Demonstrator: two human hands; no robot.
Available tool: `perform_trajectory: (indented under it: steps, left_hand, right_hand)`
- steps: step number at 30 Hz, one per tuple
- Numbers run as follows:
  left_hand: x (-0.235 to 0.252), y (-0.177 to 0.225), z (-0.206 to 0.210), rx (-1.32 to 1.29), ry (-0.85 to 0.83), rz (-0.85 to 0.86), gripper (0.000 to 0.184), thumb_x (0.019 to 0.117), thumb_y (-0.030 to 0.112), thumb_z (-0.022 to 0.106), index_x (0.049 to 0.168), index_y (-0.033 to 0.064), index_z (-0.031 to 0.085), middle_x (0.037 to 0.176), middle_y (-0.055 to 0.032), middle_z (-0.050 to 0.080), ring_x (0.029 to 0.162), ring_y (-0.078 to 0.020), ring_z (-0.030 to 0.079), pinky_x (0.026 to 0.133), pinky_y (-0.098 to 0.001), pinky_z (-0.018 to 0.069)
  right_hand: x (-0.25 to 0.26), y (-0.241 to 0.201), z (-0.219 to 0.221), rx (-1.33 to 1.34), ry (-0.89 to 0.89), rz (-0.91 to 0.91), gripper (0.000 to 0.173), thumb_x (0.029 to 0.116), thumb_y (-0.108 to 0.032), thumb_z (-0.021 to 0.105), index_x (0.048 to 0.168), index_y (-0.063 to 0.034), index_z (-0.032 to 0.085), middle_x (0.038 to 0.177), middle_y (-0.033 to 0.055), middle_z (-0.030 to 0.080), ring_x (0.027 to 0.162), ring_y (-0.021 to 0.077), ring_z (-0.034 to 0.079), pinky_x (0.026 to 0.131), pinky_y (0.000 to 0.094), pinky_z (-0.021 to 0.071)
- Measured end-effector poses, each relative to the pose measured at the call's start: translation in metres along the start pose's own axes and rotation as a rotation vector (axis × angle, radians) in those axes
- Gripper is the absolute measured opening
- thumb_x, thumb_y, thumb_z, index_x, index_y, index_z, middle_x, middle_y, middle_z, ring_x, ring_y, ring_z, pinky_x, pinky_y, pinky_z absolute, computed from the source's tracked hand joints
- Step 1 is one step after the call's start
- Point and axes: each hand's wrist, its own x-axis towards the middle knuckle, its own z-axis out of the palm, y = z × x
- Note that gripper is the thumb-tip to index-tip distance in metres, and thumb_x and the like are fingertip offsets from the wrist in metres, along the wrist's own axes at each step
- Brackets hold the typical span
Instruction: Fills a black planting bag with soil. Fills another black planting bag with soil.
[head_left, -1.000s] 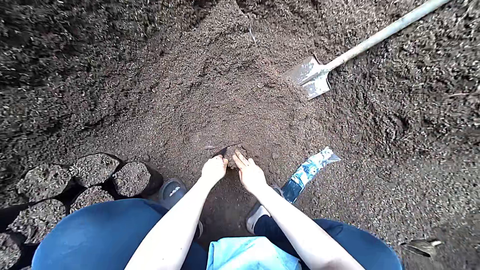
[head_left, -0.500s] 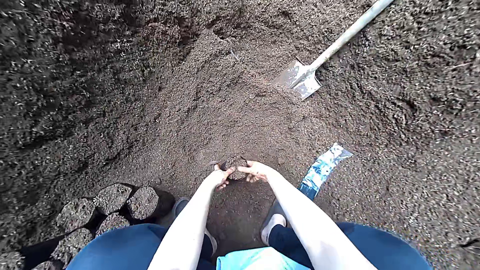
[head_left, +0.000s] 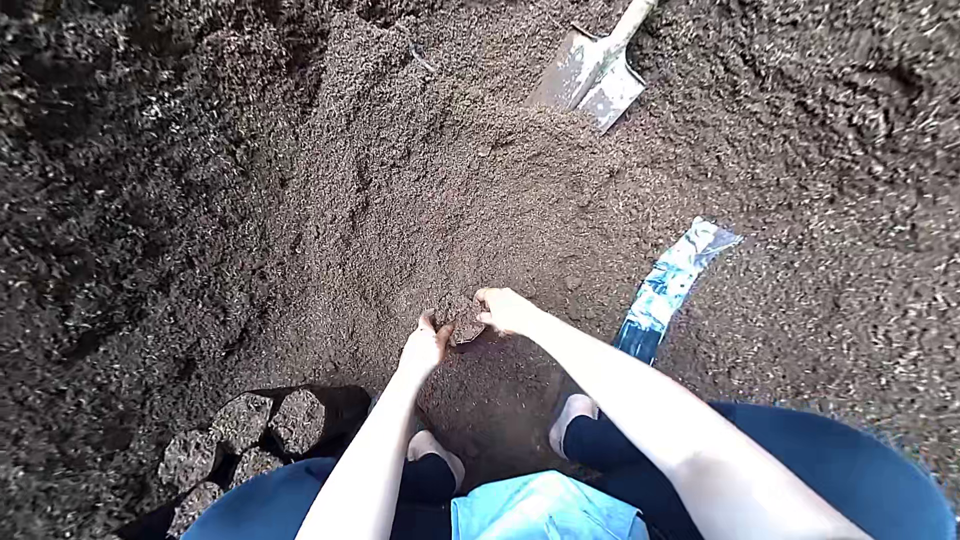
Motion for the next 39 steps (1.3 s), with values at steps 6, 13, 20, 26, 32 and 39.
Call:
perform_trajectory:
  steps: [6,13,20,26,32,39]
  left_hand:
    - [-0.035,-0.008,0.009,0.363,0.332,0.284,0.053,0.0958,0.027,0.064,0.144,0.0072,0.053,0.13,-0.0237,0.059,0.118,-0.0397,0.062,0.096,-0.0536,0.0546]
    - [-0.032,-0.007,0.03,0.755,0.313,0.699,0.02,0.0939,0.026,0.07,0.108,0.0125,0.074,0.11,-0.0129,0.071,0.106,-0.0399,0.065,0.083,-0.0579,0.0489]
    - [0.001,-0.016,0.018,0.229,0.312,0.656,0.083,0.0917,0.05,0.066,0.156,0.0045,0.041,0.162,-0.0136,0.04,0.153,-0.0315,0.032,0.126,-0.0539,0.0236]
    - [0.005,-0.01,0.022,0.177,0.336,0.914,0.031,0.0972,0.024,0.052,0.116,0.0155,0.075,0.139,0.0012,0.067,0.148,-0.0262,0.043,0.124,-0.0643,0.0162]
    - [-0.022,-0.015,0.008,-0.181,0.324,0.122,0.053,0.1065,0.045,0.05,0.136,0.0008,0.056,0.128,-0.0228,0.062,0.121,-0.0376,0.061,0.103,-0.0571,0.0484]
    - [-0.029,-0.015,0.014,-0.245,0.052,0.023,0.057,0.1103,0.051,0.036,0.133,0.0033,0.056,0.12,-0.0209,0.067,0.114,-0.0345,0.065,0.099,-0.0573,0.0487]
  right_hand:
    - [0.037,0.049,-0.046,0.248,0.082,-0.073,0.046,0.1058,-0.011,0.048,0.152,-0.0122,0.047,0.13,0.0216,0.063,0.11,0.0349,0.066,0.093,0.0549,0.0527]
    - [0.111,0.103,0.059,-0.099,0.032,0.023,0.097,0.0783,-0.033,0.088,0.16,-0.0295,0.036,0.171,0.0152,0.015,0.154,0.051,0.011,0.109,0.08,0.0244]
    - [0.083,0.127,0.063,0.492,0.103,0.024,0.058,0.0864,-0.007,0.079,0.14,-0.0047,0.057,0.146,0.0243,0.053,0.134,0.0378,0.052,0.111,0.056,0.0431]
    - [0.036,0.09,0.02,1.196,0.149,-0.05,0.045,0.1058,-0.034,0.056,0.146,-0.0148,0.049,0.129,0.0115,0.063,0.108,0.0216,0.066,0.091,0.0413,0.0572]
    - [0.003,0.01,0.023,1.251,0.3,-0.337,0.033,0.1104,-0.03,0.04,0.13,-0.011,0.059,0.113,0.0049,0.067,0.1,0.0146,0.066,0.089,0.0367,0.0571]
    - [0.017,-0.012,0.028,0.448,0.534,-0.431,0.026,0.1047,-0.011,0.048,0.108,0.0009,0.071,0.113,0.0132,0.07,0.11,0.0207,0.065,0.102,0.0417,0.0502]
